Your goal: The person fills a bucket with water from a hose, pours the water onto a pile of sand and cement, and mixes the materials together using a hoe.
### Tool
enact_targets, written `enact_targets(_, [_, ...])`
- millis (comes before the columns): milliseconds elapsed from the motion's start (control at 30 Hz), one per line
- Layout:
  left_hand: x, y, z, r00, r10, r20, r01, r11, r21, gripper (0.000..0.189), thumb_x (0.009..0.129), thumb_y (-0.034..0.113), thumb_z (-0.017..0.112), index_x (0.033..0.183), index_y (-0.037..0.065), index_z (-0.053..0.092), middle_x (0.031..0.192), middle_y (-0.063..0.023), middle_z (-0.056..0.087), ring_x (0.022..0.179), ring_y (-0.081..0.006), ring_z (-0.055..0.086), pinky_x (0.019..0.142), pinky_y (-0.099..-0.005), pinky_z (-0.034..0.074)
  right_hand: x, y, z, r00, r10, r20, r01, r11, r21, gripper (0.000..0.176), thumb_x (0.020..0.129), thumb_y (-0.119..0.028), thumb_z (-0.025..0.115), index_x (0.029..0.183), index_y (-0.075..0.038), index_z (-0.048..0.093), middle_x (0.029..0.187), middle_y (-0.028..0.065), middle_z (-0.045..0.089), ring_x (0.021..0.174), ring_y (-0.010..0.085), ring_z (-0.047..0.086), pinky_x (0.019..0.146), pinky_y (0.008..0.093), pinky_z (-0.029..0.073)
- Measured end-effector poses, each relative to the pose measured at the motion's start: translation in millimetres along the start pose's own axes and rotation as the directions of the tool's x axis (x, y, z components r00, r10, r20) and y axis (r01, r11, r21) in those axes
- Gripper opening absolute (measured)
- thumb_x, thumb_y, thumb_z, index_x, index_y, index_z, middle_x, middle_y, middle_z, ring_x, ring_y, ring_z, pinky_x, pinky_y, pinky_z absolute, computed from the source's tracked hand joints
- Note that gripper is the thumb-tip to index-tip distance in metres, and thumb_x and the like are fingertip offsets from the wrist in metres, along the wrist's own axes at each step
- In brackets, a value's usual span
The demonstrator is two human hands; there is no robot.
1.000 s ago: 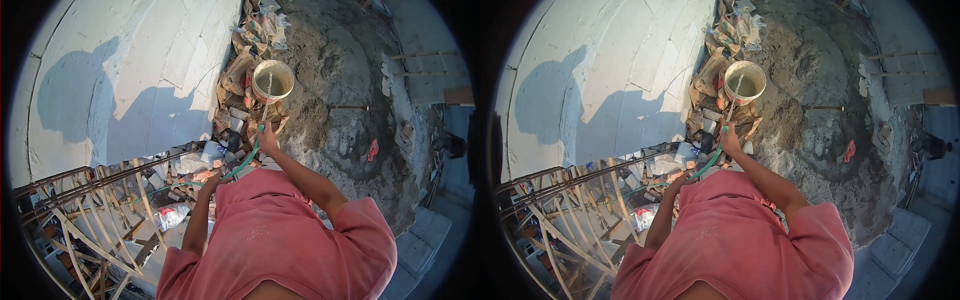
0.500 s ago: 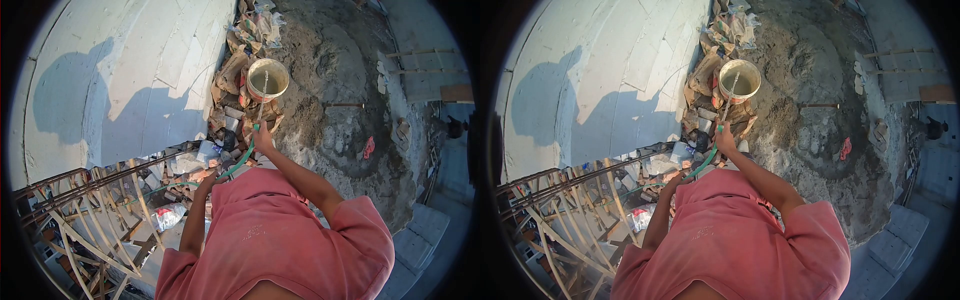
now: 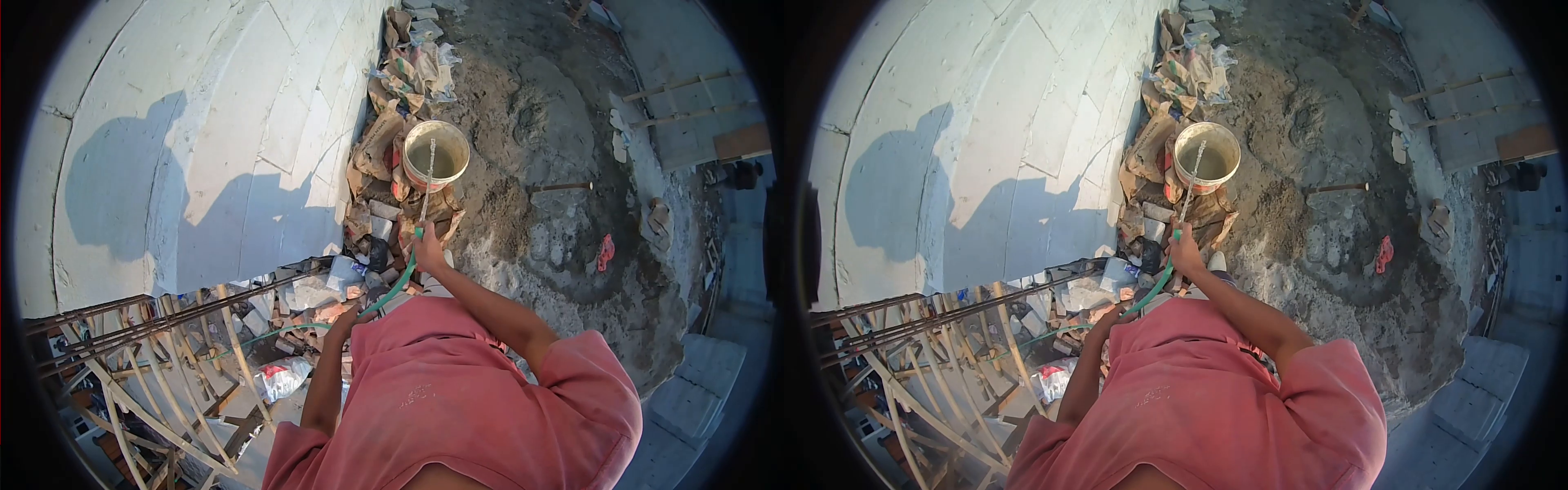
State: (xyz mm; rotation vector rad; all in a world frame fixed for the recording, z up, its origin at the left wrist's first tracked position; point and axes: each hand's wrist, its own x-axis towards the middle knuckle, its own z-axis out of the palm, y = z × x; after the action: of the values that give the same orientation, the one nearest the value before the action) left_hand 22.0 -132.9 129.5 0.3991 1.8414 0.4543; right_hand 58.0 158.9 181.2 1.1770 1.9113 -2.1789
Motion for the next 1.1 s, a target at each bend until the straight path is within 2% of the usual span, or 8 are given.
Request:
enact_targets(167, [5,-5,-1,0.999,0.001,0.045,0.002,0.998,-0.066,0.076,0.079,0.058,0.061,0.125,0.000,0.046,0.115,-0.0251,0.059,0.105,-0.0334,0.059,0.084,-0.0403,0.047,2,7,-5,0.999,-0.005,0.044,0.005,1.000,-0.018,0.036,0.093,-0.008,0.040,0.125,-0.003,0.025,0.073,0.0136,0.054,0.055,0.0246,0.059,0.051,0.0402,0.049])
enact_targets(200, [14,-19,11,0.991,0.061,-0.123,-0.065,0.997,-0.032,0.058,0.084,0.048,0.062,0.115,0.000,0.055,0.099,-0.0188,0.065,0.090,-0.0253,0.062,0.076,-0.0363,0.048,6,15,-5,0.998,-0.036,0.044,0.038,0.998,-0.043,0.036,0.093,-0.008,0.040,0.125,-0.003,0.025,0.076,0.0149,0.055,0.057,0.0256,0.060,0.051,0.0404,0.049])
enact_targets(300, [0,2,-2,0.999,0.033,-0.025,-0.035,0.997,-0.072,0.046,0.086,0.038,0.063,0.115,0.003,0.055,0.104,-0.0159,0.064,0.094,-0.0221,0.059,0.079,-0.0366,0.047,-5,-5,-7,1.000,0.016,0.019,-0.014,0.992,-0.126,0.038,0.093,-0.009,0.044,0.126,-0.003,0.024,0.075,0.0158,0.060,0.062,0.0264,0.063,0.056,0.0401,0.051])
enact_targets(333, [8,-12,3,0.999,-0.032,0.034,0.046,0.820,-0.570,0.038,0.088,0.033,0.058,0.113,0.005,0.056,0.106,-0.0151,0.062,0.095,-0.0226,0.058,0.080,-0.0364,0.045,-4,-6,-8,0.998,0.050,0.031,-0.046,0.990,-0.135,0.040,0.093,-0.009,0.043,0.127,-0.002,0.024,0.075,0.0151,0.061,0.062,0.0262,0.063,0.058,0.0405,0.051])
enact_targets(400, [-5,14,-9,0.996,-0.059,0.066,0.062,0.997,-0.054,0.034,0.087,0.026,0.055,0.115,0.006,0.055,0.108,-0.0142,0.060,0.099,-0.0231,0.057,0.084,-0.0353,0.044,-4,-9,-10,0.996,0.071,0.045,-0.065,0.990,-0.126,0.029,0.095,-0.009,0.041,0.122,-0.004,0.029,0.082,0.0155,0.054,0.066,0.0262,0.060,0.059,0.0421,0.053])
enact_targets(433, [-8,20,-10,0.996,-0.050,0.071,0.052,0.998,-0.025,0.034,0.087,0.026,0.055,0.115,0.006,0.055,0.108,-0.0142,0.060,0.099,-0.0231,0.057,0.084,-0.0353,0.044,-11,-18,-11,0.997,0.067,0.046,-0.060,0.987,-0.147,0.029,0.095,-0.010,0.042,0.121,-0.004,0.029,0.082,0.0153,0.055,0.067,0.0259,0.061,0.060,0.0415,0.053])
enact_targets(1000, [9,82,-53,1.000,-0.010,0.022,0.012,0.994,-0.111,0.034,0.087,0.026,0.055,0.115,0.007,0.055,0.109,-0.0141,0.060,0.100,-0.0232,0.056,0.085,-0.0351,0.043,45,35,-9,0.991,0.083,0.110,-0.059,0.978,-0.200,0.029,0.094,-0.009,0.040,0.118,-0.001,0.025,0.076,0.0163,0.060,0.062,0.0246,0.064,0.056,0.0379,0.053])
enact_targets(1100, [7,81,-54,1.000,-0.009,0.022,0.011,0.994,-0.112,0.034,0.087,0.026,0.055,0.115,0.007,0.055,0.109,-0.0141,0.060,0.100,-0.0232,0.056,0.085,-0.0351,0.043,55,48,-10,0.980,0.185,0.072,-0.166,0.963,-0.210,0.044,0.092,-0.023,0.052,0.125,-0.006,0.028,0.088,0.0141,0.060,0.068,0.0237,0.062,0.052,0.0347,0.050])
